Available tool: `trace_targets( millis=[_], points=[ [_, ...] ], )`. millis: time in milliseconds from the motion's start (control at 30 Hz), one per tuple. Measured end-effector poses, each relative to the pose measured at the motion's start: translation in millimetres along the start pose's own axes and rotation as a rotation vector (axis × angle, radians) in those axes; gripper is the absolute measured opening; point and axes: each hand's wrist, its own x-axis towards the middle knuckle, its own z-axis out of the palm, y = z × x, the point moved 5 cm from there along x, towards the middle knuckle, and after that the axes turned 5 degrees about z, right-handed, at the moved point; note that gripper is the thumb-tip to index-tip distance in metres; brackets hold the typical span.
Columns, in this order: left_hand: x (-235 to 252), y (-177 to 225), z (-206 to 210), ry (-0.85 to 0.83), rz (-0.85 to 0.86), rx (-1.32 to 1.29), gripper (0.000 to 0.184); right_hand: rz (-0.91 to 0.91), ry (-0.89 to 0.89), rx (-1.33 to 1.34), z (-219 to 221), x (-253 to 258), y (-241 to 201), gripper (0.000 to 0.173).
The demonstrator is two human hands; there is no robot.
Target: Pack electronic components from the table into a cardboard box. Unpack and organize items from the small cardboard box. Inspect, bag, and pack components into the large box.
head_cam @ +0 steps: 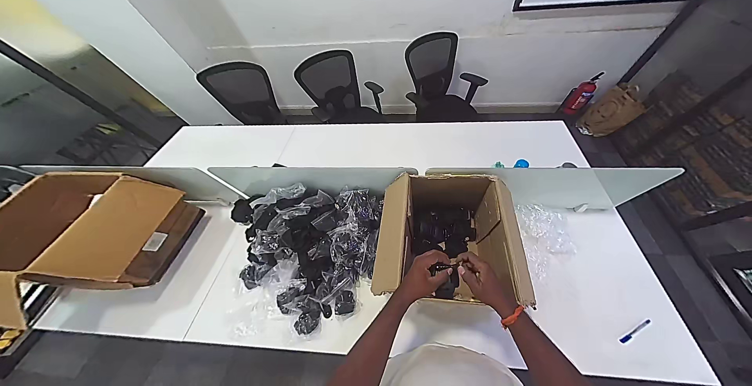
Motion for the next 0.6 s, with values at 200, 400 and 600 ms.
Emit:
trace_targets(
  millis=[200, 400, 600],
  points=[
    [0.3, -0.2, 0.6, 0.000, 0.011, -0.005, 0.016, -0.075, 0.028, -0.012, 0.7, -1.1, -2.1, 0.026],
    [-0.1, 1.8, 2.4, -0.019, 0.007, 0.015, 0.017, 0.009, -0.071, -0.111, 3.0, 1.7, -1.5, 0.033],
    [-2.0, 5.0, 3.3, 0.005, -0.012, 0.120, 0.019, 0.028, -0.100, -0.182, 7.2, 4.4, 1.4, 0.048]
  ],
)
